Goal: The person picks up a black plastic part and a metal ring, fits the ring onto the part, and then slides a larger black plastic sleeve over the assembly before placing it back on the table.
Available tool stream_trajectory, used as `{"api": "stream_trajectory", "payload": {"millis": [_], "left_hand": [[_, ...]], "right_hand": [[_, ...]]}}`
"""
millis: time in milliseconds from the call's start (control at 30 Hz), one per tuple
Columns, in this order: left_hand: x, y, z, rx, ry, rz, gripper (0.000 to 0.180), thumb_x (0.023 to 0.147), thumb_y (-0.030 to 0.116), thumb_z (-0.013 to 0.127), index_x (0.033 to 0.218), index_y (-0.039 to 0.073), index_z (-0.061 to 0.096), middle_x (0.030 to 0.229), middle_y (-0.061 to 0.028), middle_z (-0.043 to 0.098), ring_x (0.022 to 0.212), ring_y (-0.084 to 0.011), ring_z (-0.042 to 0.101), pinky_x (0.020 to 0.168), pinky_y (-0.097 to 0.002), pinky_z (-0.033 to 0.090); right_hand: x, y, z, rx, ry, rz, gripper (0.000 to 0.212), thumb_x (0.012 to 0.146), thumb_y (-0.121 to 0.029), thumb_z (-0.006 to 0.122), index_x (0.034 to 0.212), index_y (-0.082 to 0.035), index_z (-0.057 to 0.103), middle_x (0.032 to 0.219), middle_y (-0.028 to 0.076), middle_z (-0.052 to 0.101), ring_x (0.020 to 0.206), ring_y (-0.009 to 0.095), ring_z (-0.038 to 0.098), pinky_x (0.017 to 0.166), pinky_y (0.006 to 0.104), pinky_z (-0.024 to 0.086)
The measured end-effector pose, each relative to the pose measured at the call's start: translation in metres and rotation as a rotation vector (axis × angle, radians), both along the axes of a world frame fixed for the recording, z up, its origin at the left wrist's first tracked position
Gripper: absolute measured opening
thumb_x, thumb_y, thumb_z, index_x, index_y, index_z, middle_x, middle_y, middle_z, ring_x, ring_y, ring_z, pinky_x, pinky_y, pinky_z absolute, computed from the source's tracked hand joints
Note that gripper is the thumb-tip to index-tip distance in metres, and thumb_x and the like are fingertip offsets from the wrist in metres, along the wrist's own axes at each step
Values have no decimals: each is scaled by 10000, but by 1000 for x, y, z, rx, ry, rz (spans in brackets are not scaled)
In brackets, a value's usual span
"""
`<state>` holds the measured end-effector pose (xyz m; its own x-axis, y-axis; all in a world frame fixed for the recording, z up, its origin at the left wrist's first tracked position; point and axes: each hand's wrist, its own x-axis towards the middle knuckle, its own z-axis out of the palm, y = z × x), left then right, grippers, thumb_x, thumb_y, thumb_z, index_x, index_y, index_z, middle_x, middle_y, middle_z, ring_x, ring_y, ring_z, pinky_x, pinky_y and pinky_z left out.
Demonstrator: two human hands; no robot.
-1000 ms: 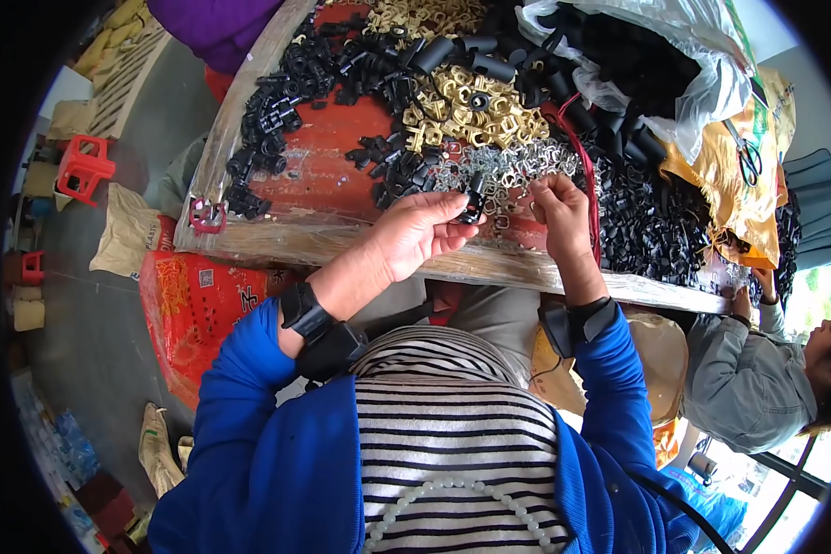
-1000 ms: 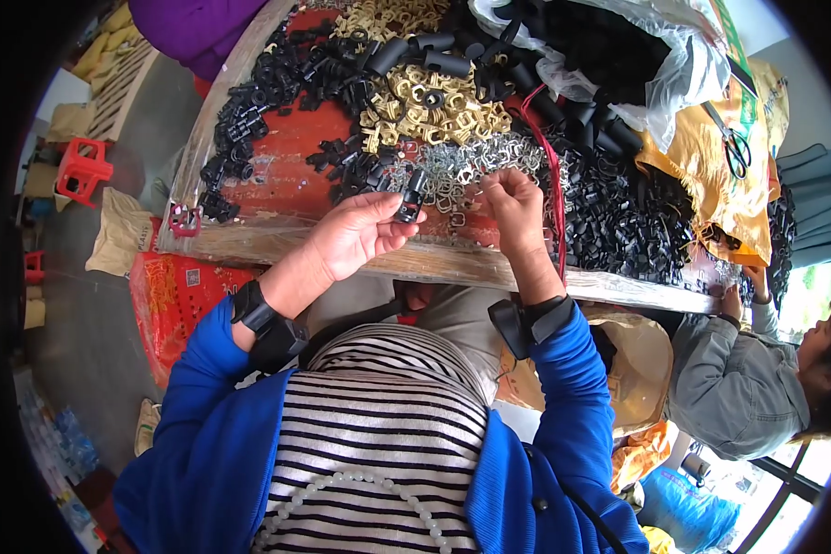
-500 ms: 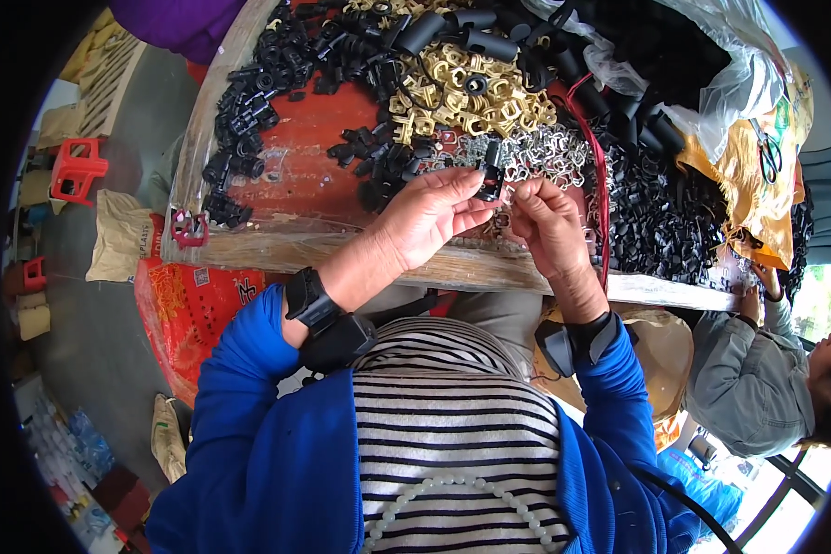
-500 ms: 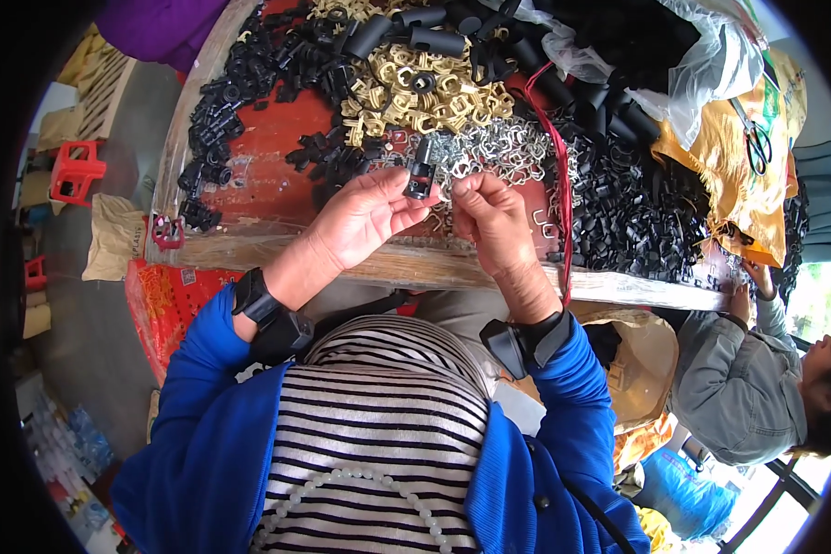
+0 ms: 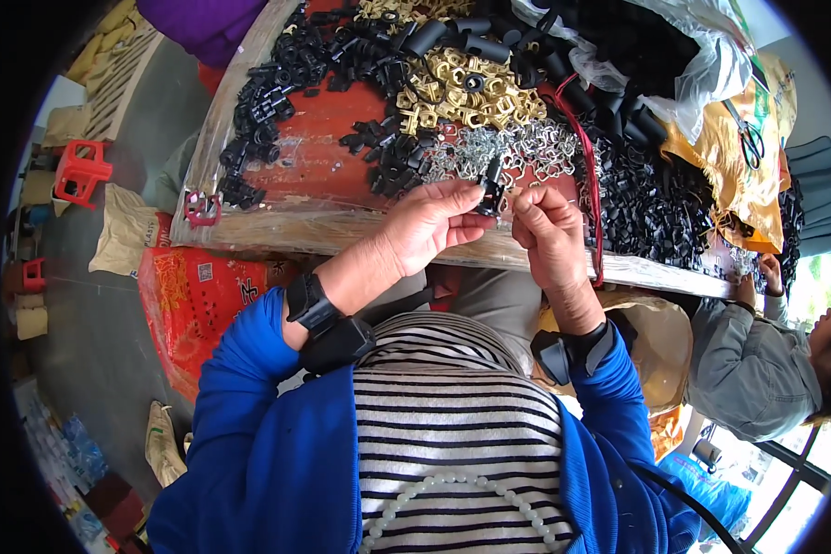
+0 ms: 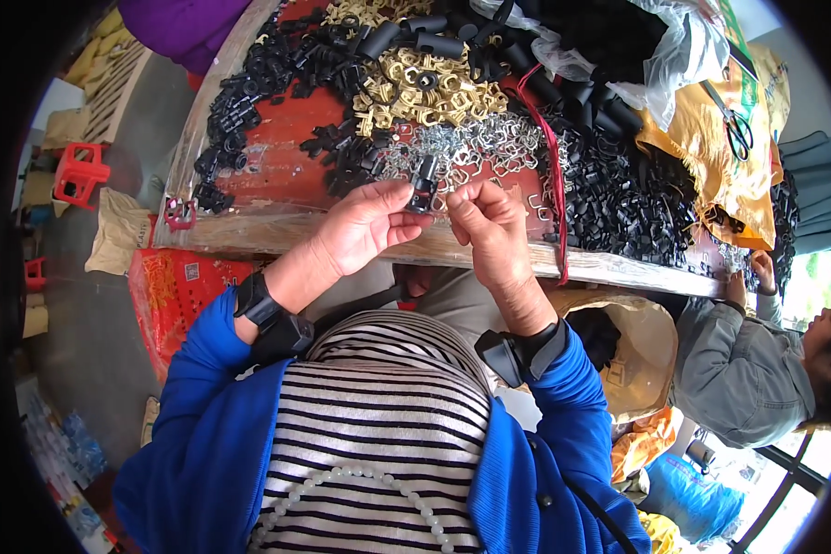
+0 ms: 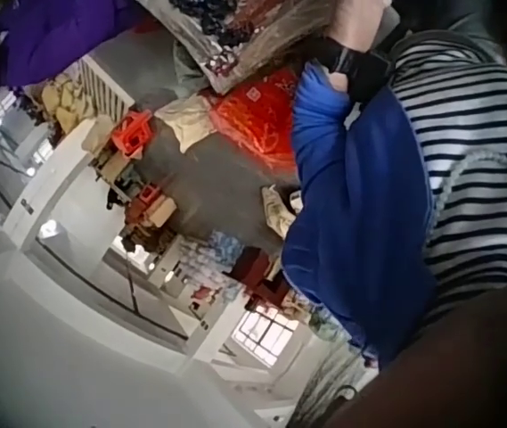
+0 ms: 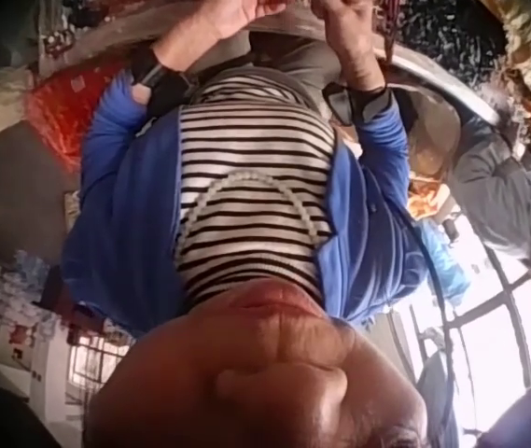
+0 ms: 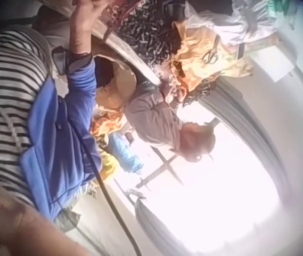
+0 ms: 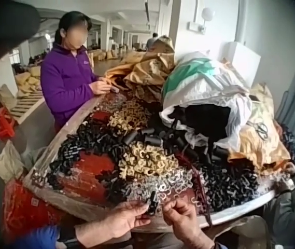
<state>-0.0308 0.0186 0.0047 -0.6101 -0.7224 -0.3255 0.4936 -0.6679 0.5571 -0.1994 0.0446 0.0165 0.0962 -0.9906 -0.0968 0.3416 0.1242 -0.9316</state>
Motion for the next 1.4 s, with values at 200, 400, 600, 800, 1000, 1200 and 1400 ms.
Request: {"api": "stream_trajectory", "payload": {"millis": [200,400,600,800,1000,1200,1400], "left_hand": [[2,9,4,1,32,-49,188,810,154,487,970,60,519,911,-63,568,783,-172,570,666,-246,469],[0,2,1,7,31,-74,213,805,152,495,994,57,517,913,-56,567,801,-175,571,666,-230,467],[-3,-11,-7,52,5,-128,207,800,166,506,967,45,531,890,-47,570,780,-157,572,659,-217,464],[-4,-17,-13,5,-44,-167,218,811,175,487,961,25,534,888,-51,572,766,-148,572,653,-217,466],[-4,-10,-3,-40,-103,-151,215,813,170,482,956,19,536,874,-53,571,753,-141,573,651,-214,466],[4,1,8,-81,-147,-150,226,816,168,473,964,6,526,868,-58,571,742,-137,573,653,-208,465],[28,1,6,-64,-113,-80,227,811,176,485,962,12,525,871,-79,575,737,-140,574,645,-207,467]], "right_hand": [[6,8,2,-32,-28,-13,83,755,-87,571,721,-23,531,607,-19,477,517,45,397,475,169,316],[9,3,-6,-189,143,-108,61,730,-54,596,719,-18,547,650,-21,495,568,50,427,515,172,343],[0,-9,-9,-450,562,-96,60,693,-10,613,697,-8,553,656,8,517,577,71,464,523,185,374],[-5,-14,-2,-620,759,-60,94,670,-25,630,660,-13,537,660,23,521,557,95,437,493,205,350],[-7,-8,0,-553,759,9,119,668,-41,642,696,-26,528,672,7,514,570,83,434,500,202,355],[3,1,-8,-106,131,81,165,709,-61,618,822,-33,502,707,-22,487,596,55,424,536,189,358],[9,-15,-2,-65,133,270,145,751,-104,579,856,-41,501,689,-20,464,586,58,422,536,184,357]]}}
